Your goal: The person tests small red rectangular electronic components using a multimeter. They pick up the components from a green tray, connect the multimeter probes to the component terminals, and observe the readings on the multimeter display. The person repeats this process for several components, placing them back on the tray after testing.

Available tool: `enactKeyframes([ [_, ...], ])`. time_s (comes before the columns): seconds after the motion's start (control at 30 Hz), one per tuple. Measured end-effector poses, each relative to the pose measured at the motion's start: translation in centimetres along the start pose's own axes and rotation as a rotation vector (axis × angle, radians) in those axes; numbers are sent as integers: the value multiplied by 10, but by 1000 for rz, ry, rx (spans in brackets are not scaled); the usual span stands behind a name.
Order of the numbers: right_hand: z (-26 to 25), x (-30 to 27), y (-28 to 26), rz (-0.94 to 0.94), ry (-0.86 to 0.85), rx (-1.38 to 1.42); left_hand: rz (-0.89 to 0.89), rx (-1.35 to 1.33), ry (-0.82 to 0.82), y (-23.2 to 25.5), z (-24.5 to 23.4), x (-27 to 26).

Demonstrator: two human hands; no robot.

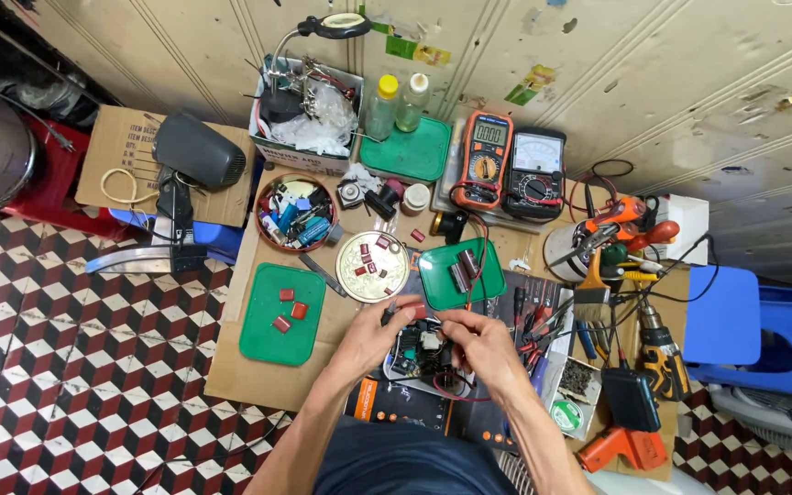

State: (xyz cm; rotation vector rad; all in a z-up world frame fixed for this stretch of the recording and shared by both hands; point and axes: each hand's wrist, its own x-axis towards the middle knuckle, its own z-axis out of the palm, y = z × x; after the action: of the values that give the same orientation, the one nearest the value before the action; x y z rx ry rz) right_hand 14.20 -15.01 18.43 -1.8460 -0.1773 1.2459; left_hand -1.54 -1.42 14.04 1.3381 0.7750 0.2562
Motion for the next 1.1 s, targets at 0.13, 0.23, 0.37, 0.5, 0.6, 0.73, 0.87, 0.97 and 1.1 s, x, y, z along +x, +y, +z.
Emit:
enactKeyframes([
  [0.13, -4, 4, -7, 80, -179, 25, 36, 78, -3, 22, 5, -14],
  [0.23, -6, 3, -4, 125, -246, 60, -8, -109, 28, 7, 6, -16],
  [0.37, -5, -5, 1, 134, -309, 99, 9, -166, -21, 9, 6, -22],
  [0.5, -9, -7, 11, 179, -318, 184, 66, -48, -38, 21, 7, -28],
  [0.6, -11, -8, 16, 193, -341, 227, 62, 2, -65, 19, 8, -27],
  [0.73, -12, -8, 23, 236, -379, 307, 31, -29, -109, 3, 10, -22],
  [0.87, -10, -11, 24, 228, -396, 342, 21, -93, -128, -1, 10, -22],
  [0.97, -6, -13, 22, 239, -351, 368, 62, -98, -124, 10, 11, -27],
  [1.1, -6, -12, 20, 244, -286, 378, -275, -269, 6, 19, 10, -31],
])
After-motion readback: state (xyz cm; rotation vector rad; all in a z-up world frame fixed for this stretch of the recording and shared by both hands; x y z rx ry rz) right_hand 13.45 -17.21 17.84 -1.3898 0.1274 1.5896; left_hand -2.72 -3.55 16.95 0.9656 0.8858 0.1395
